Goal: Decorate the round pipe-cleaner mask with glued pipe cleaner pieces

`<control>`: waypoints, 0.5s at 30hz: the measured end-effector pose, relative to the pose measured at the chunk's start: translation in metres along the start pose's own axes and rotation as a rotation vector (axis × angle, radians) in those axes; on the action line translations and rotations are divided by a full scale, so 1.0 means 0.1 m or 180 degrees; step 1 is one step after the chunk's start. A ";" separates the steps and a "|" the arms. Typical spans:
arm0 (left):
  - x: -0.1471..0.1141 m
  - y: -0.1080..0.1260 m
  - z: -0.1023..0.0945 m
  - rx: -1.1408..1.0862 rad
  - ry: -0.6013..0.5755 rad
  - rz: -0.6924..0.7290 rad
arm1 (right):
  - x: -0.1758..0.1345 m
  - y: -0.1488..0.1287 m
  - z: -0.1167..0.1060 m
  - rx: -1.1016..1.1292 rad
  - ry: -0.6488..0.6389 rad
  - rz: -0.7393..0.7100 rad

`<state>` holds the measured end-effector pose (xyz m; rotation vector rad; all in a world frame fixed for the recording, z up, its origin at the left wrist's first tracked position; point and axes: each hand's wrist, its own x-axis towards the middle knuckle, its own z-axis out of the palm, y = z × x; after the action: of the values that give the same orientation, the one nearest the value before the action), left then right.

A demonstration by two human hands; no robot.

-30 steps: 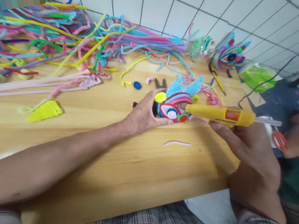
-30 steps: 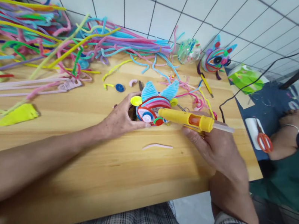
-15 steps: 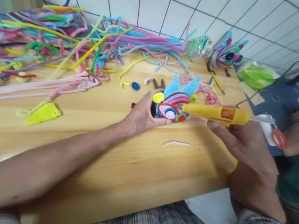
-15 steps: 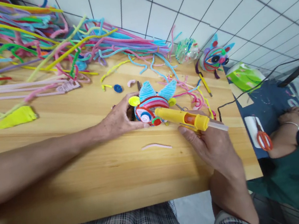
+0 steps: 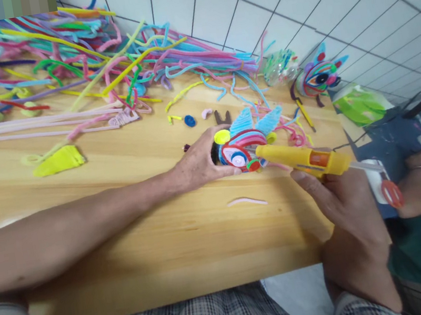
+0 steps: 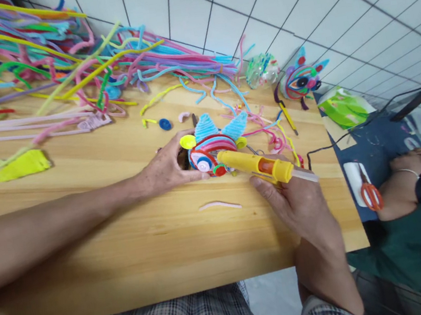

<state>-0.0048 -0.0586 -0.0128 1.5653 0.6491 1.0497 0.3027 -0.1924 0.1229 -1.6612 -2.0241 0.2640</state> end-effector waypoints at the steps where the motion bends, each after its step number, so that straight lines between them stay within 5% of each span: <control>1: 0.00 0.00 0.00 -0.0006 -0.0001 0.0002 | 0.00 0.00 0.00 -0.0007 -0.0002 0.0006; 15: 0.00 0.02 0.00 0.0018 -0.0005 0.0002 | -0.01 0.00 0.00 0.0087 0.0044 0.0045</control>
<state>-0.0050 -0.0592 -0.0105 1.5713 0.6509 1.0479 0.3030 -0.1929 0.1223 -1.6570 -1.9905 0.2830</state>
